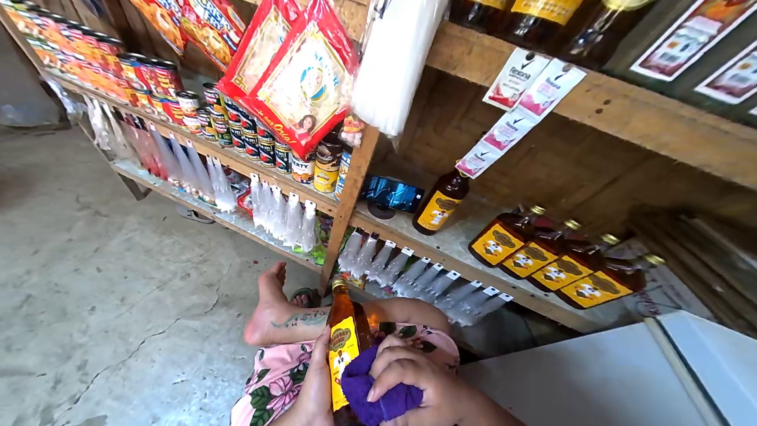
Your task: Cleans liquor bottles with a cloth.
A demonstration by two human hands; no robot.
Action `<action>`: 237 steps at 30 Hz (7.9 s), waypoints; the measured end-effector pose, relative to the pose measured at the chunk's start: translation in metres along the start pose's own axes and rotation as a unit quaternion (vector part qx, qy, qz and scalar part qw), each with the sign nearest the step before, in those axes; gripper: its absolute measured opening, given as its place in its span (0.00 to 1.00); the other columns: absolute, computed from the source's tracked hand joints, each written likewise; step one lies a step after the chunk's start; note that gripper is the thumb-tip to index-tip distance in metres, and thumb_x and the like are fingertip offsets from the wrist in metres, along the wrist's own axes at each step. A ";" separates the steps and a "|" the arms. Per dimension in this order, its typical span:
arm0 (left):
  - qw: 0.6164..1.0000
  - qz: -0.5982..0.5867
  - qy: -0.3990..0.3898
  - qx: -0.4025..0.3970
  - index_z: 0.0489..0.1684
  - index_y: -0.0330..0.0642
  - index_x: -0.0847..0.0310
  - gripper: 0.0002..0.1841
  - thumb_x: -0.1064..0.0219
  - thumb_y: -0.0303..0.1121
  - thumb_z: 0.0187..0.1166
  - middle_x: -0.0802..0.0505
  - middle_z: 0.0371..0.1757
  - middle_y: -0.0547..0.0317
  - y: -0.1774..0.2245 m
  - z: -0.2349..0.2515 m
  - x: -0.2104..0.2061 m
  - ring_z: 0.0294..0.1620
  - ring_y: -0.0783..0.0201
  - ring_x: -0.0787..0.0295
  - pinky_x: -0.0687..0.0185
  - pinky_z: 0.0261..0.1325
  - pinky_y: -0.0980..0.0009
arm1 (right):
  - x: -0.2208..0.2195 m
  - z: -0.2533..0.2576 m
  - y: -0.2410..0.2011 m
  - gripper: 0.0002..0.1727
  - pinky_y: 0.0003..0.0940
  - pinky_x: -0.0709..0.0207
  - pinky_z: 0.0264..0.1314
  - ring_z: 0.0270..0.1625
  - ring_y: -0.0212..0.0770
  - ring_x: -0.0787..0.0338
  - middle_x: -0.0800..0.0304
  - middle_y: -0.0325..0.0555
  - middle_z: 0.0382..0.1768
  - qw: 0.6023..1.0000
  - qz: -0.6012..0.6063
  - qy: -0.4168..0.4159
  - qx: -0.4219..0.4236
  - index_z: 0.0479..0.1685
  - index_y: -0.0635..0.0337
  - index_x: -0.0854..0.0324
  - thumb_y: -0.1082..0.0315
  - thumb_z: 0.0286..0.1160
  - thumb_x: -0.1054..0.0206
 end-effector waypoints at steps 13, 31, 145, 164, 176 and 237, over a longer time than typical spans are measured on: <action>1.000 -0.019 -0.004 0.003 0.52 0.48 0.16 0.38 0.71 0.65 0.87 0.05 0.41 0.52 -0.001 0.002 0.001 0.44 0.61 0.05 0.08 0.45 0.61 | 0.000 0.000 -0.001 0.16 0.31 0.35 0.76 0.62 0.39 0.18 0.12 0.46 0.48 0.999 0.021 -0.029 0.001 0.53 0.56 0.16 0.59 0.72 0.24; 0.999 -0.037 -0.005 -0.001 0.53 0.48 0.16 0.38 0.69 0.65 0.87 0.05 0.43 0.50 -0.001 0.005 0.004 0.45 0.59 0.05 0.08 0.46 0.60 | -0.001 0.000 -0.002 0.14 0.32 0.36 0.76 0.62 0.40 0.19 0.13 0.46 0.47 0.998 0.047 -0.044 0.006 0.52 0.57 0.15 0.60 0.73 0.25; 0.994 -0.103 -0.020 0.022 0.49 0.47 0.15 0.40 0.66 0.71 0.83 0.06 0.40 0.49 -0.005 0.011 0.011 0.42 0.58 0.05 0.08 0.42 0.60 | -0.004 -0.003 0.000 0.14 0.32 0.36 0.75 0.61 0.40 0.19 0.13 0.47 0.46 0.995 0.080 -0.060 0.025 0.50 0.59 0.15 0.59 0.75 0.28; 0.997 -0.073 0.019 0.014 0.48 0.49 0.16 0.39 0.67 0.70 0.84 0.06 0.39 0.51 -0.003 0.011 0.012 0.41 0.60 0.06 0.08 0.42 0.60 | -0.002 -0.004 0.002 0.14 0.32 0.36 0.76 0.61 0.40 0.19 0.13 0.48 0.46 0.995 0.083 -0.049 0.021 0.49 0.60 0.15 0.62 0.72 0.26; 0.996 -0.084 0.005 0.021 0.48 0.48 0.16 0.40 0.68 0.70 0.84 0.05 0.39 0.51 -0.003 0.009 0.009 0.42 0.59 0.05 0.08 0.42 0.60 | -0.003 -0.005 0.002 0.14 0.33 0.36 0.76 0.61 0.40 0.18 0.13 0.48 0.46 0.995 0.087 -0.047 0.023 0.49 0.60 0.15 0.62 0.72 0.26; 0.943 0.260 -0.187 -0.093 0.78 0.40 0.39 0.41 0.42 0.67 0.78 0.06 0.55 0.64 -0.001 -0.025 -0.023 0.56 0.69 0.07 0.12 0.65 0.65 | 0.047 -0.021 0.005 0.19 0.48 0.30 0.86 0.82 0.45 0.23 0.14 0.36 0.71 0.950 -0.071 0.303 0.026 0.72 0.35 0.22 0.52 0.83 0.35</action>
Point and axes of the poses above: each hand's wrist, its own z-axis towards the middle knuckle, its own x-axis out of the back of the hand, y = z × x, the point moved 7 cm from there along z, towards the middle knuckle
